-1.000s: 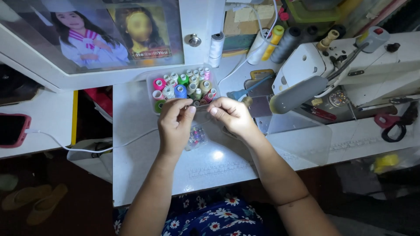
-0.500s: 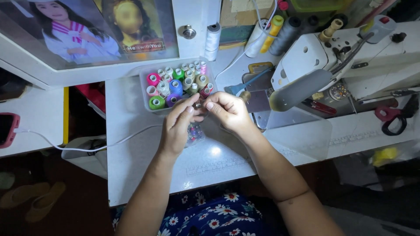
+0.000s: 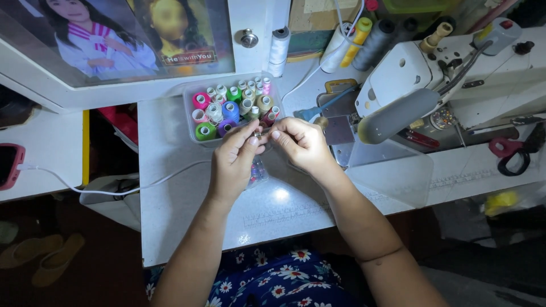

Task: Organizing and inspecting small sewing supplies including bobbins and pins at a sewing workstation.

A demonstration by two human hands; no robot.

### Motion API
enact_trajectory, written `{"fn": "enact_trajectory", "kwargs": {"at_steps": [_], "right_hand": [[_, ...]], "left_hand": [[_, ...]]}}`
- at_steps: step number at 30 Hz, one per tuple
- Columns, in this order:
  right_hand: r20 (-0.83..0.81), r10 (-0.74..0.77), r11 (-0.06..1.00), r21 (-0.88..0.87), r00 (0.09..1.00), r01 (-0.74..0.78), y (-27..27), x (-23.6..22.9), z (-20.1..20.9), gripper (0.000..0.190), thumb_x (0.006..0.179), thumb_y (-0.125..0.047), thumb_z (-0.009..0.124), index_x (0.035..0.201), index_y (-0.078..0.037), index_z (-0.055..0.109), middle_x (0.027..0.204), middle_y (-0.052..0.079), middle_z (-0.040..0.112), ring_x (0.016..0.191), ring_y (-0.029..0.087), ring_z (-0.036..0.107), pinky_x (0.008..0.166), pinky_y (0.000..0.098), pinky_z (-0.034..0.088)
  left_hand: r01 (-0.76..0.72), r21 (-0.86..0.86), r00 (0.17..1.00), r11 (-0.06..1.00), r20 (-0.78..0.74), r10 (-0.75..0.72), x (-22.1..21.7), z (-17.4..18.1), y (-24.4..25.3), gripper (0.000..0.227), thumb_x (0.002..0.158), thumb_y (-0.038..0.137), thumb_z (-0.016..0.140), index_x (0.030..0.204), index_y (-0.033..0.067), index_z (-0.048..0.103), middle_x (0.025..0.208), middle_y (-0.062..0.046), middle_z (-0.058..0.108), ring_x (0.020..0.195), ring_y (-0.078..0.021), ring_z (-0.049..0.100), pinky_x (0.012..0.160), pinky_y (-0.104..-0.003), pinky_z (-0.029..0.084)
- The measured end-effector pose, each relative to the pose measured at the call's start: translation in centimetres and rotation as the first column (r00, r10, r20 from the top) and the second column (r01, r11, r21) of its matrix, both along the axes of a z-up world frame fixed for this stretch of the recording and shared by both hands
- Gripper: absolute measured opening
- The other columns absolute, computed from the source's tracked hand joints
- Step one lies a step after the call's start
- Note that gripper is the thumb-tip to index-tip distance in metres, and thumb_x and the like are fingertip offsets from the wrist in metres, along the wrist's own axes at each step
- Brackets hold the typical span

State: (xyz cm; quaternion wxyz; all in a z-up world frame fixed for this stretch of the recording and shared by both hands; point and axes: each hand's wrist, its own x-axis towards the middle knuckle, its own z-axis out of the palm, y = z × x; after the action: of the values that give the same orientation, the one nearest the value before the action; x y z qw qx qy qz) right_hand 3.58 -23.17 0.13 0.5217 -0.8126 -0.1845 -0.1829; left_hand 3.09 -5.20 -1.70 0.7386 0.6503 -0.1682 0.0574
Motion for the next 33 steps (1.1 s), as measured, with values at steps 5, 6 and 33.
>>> {"fn": "enact_trajectory", "kwargs": {"at_steps": [5, 6, 33], "right_hand": [[0.035, 0.026, 0.999, -0.037, 0.999, -0.024, 0.8, -0.6, 2.1, 0.01, 0.097, -0.013, 0.07, 0.09, -0.007, 0.074, 0.075, 0.013, 0.069, 0.074, 0.035, 0.071, 0.071, 0.0412, 0.056], [0.049, 0.027, 0.998, -0.052, 0.998, -0.025, 0.9, -0.7, 2.5, 0.01, 0.098, -0.012, 0.069, 0.091, -0.007, 0.074, 0.076, 0.015, 0.069, 0.075, 0.037, 0.071, 0.071, 0.0426, 0.057], [-0.096, 0.161, 0.936, -0.3, 0.982, -0.183, -1.5, 1.1, 0.0, 0.012, 0.095, -0.014, 0.069, 0.086, -0.005, 0.071, 0.077, 0.018, 0.07, 0.08, 0.044, 0.07, 0.075, 0.0516, 0.057]], "left_hand": [[-0.107, 0.112, 0.983, 0.988, 0.163, 0.088, 0.3, 0.2, 0.3, 0.028, 0.1, 0.001, 0.061, 0.126, -0.0045, 0.069, 0.114, -0.025, 0.064, 0.096, -0.0407, 0.074, 0.074, -0.041, 0.067], [-0.144, 0.175, 0.967, 0.974, 0.233, 0.101, 0.3, 0.1, 0.3, 0.027, 0.1, 0.001, 0.062, 0.125, -0.0045, 0.07, 0.112, -0.024, 0.064, 0.092, -0.0394, 0.074, 0.071, -0.04, 0.068], [-0.406, 0.231, 0.668, 0.884, 0.735, 0.115, -0.7, 1.4, -0.5, 0.014, 0.091, 0.003, 0.075, 0.104, 0.0037, 0.077, 0.113, -0.011, 0.074, 0.098, -0.0254, 0.076, 0.082, -0.035, 0.064]]}}
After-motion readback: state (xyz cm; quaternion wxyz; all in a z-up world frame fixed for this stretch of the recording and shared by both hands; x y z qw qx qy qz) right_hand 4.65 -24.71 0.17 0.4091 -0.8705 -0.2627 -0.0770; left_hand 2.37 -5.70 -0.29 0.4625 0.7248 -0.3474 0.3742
